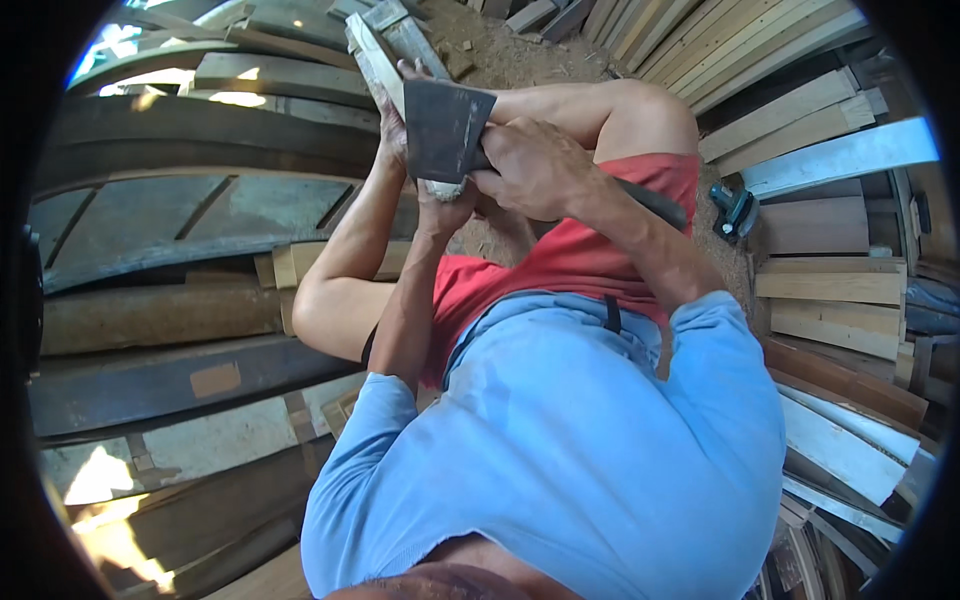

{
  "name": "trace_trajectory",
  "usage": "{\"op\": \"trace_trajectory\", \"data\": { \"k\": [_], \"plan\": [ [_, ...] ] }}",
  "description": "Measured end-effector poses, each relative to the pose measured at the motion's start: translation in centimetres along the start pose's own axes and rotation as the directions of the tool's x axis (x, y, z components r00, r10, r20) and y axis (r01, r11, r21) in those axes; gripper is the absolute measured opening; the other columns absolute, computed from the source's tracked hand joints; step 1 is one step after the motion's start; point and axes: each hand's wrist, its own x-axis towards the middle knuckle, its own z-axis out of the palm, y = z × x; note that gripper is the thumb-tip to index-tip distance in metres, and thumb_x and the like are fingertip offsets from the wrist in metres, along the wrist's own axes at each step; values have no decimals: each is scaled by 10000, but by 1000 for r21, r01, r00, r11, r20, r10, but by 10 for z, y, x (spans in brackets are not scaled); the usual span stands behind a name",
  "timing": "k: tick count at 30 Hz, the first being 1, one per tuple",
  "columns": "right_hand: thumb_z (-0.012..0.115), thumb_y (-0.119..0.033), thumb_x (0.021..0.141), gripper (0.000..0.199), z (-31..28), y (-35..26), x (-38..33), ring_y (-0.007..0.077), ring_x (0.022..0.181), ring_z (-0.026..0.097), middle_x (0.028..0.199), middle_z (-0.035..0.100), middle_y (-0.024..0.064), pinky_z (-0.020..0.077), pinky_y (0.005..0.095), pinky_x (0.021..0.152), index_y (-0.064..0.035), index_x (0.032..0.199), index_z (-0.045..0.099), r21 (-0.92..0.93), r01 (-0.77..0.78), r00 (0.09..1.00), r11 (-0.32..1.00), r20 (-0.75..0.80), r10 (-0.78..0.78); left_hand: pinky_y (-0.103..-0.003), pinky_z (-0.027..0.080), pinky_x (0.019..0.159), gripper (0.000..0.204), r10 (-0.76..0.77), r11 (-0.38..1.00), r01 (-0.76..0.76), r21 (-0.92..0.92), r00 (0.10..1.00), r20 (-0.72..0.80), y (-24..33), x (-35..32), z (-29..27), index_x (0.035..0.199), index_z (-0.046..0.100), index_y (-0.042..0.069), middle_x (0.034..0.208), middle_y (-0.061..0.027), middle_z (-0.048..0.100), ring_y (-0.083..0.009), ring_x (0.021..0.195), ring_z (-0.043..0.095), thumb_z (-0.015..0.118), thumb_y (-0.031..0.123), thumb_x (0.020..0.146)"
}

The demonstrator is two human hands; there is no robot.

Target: The person carves a wooden plank using a mallet and a chisel, striking the chisel to remove wood and shape the piece, and moves the plank into different positions.

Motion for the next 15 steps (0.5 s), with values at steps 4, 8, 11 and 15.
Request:
{"op": "trace_trajectory", "data": {
  "k": [4,8,11,15],
  "plan": [
    [699,-239,846,323,-32,-1,-6,426,888,693,943,707,262,543,480,811,21,1038,686,173,30,968,984,-249,15,-291,528,716,287,-62,995,63,-75,998,5,34,44,-2,1083,628,22,886,-55,703,-147,803,667,773,99,847],
    [716,-175,851,285,-69,-25,-25,338,760,690,873,703,206,543,414,736,5,1070,689,240,53,897,969,-438,59,-277,499,661,209,-211,961,215,-177,977,37,43,59,-3,949,576,33,785,-14,626,-114,720,611,762,96,878],
    [706,-177,886,241,-72,-6,-31,271,702,654,851,706,154,533,375,700,-10,1060,694,269,181,860,946,-510,-19,-276,484,644,200,-163,979,162,-122,987,4,31,59,4,908,571,49,755,-4,606,-107,690,580,764,86,871],
    [709,-159,888,224,-76,-3,-38,243,701,653,858,715,135,533,373,696,-17,1061,701,331,146,863,932,-503,44,-278,485,642,196,-184,981,184,-61,983,-3,25,58,3,889,574,45,740,-9,604,-106,685,577,764,85,867]
  ]
}}
